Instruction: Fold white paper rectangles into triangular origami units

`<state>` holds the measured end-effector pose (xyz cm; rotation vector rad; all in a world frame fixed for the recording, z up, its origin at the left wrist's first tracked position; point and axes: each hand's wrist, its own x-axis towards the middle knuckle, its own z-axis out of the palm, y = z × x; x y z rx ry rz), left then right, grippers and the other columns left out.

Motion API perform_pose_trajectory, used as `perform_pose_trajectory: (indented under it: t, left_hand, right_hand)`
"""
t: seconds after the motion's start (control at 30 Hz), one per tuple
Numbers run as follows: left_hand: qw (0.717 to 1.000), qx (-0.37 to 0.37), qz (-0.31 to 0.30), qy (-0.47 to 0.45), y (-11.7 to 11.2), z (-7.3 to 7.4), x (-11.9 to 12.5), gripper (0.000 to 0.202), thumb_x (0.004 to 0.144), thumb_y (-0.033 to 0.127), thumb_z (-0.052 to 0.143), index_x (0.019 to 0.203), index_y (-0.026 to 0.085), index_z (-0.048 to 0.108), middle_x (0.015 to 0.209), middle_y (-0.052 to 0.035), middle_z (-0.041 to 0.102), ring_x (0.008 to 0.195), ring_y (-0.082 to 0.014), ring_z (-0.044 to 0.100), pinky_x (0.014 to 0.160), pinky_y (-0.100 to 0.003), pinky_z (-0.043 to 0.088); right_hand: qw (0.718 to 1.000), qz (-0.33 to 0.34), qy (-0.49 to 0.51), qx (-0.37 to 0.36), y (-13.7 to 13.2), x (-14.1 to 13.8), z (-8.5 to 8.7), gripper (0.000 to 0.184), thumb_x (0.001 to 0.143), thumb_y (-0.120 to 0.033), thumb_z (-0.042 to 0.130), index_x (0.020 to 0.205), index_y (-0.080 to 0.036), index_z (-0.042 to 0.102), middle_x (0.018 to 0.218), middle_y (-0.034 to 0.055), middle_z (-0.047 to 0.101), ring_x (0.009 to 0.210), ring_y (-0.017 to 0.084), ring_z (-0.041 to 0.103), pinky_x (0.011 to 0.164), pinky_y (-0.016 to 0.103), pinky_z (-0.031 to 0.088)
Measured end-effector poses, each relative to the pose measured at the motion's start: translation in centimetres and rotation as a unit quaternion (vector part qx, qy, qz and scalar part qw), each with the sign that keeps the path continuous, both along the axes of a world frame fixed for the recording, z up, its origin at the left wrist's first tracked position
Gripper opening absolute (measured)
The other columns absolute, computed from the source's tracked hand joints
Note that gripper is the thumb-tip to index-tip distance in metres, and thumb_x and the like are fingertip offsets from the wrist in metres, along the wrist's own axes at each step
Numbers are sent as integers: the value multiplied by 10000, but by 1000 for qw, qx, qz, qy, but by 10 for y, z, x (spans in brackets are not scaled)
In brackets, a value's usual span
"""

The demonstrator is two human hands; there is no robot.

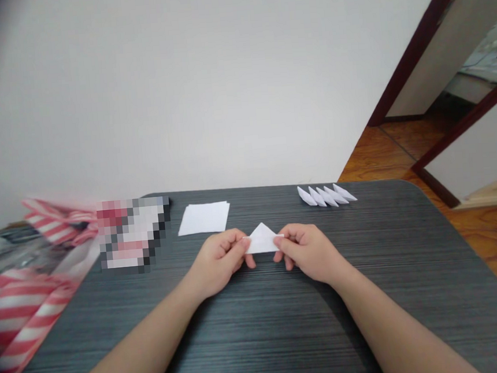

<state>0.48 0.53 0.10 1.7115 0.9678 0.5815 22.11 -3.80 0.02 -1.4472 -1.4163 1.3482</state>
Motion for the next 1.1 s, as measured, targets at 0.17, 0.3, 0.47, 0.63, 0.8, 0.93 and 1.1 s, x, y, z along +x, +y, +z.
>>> perform_pose_trajectory:
  t: [0.17, 0.3, 0.47, 0.63, 0.8, 0.93, 1.1]
  left_hand:
    - [1000, 1, 0, -7, 0, -2, 0, 385, 977, 387, 461, 716, 156, 622, 497, 54, 475, 459, -82, 364, 489, -211, 284]
    - [1000, -9, 14, -26, 1, -2, 1, 360, 970, 390, 477, 732, 157, 613, 499, 57, 482, 452, -80, 360, 484, -207, 291]
    - [999, -33, 12, -41, 1, -5, 4, 323, 958, 409, 495, 795, 159, 620, 598, 30, 593, 457, -76, 399, 468, -203, 310]
    - [995, -18, 68, -69, 0, -9, 8, 212, 927, 374, 551, 854, 176, 550, 723, 3, 668, 497, -82, 486, 493, -199, 364]
    - [999, 18, 13, -34, -2, -3, 6, 337, 959, 399, 480, 843, 147, 672, 693, -18, 657, 516, -96, 499, 508, -214, 383]
    - [997, 20, -11, -70, -2, 3, 6, 346, 966, 391, 457, 884, 135, 676, 616, 12, 597, 505, -96, 489, 508, -211, 384]
    - [998, 9, -5, -68, -2, 3, 7, 310, 947, 399, 499, 788, 153, 600, 540, 48, 515, 497, -97, 480, 497, -203, 372]
  right_hand:
    - [1000, 3, 9, 3, -1, 0, 1, 288, 921, -345, 581, 696, -171, 622, 489, -39, 594, 396, 69, 457, 435, 200, 310]
    - [999, -10, 28, 15, -1, 0, -4, 262, 921, -359, 585, 751, -167, 637, 498, -40, 588, 395, 65, 420, 424, 201, 281]
    - [995, -60, 60, 55, -1, -2, -9, 209, 910, -381, 602, 861, -179, 618, 561, -29, 634, 395, 73, 406, 410, 206, 287]
    - [977, -159, -26, 143, -2, -4, -10, 196, 918, -370, 602, 832, -194, 610, 683, 23, 730, 460, 115, 551, 472, 242, 430]
    - [920, -106, -193, 325, -5, -5, -9, 69, 915, -223, 607, 924, -201, 672, 1078, 94, 762, 945, 219, 729, 807, 336, 571]
    - [853, 39, -249, 457, -5, -9, -5, 131, 914, -139, 603, 1020, -203, 643, 1209, 107, 713, 1125, 212, 667, 990, 384, 525]
    - [835, 122, -262, 469, -4, -11, 2, 230, 910, -236, 656, 1133, -198, 612, 1267, 132, 664, 1207, 243, 599, 1036, 449, 498]
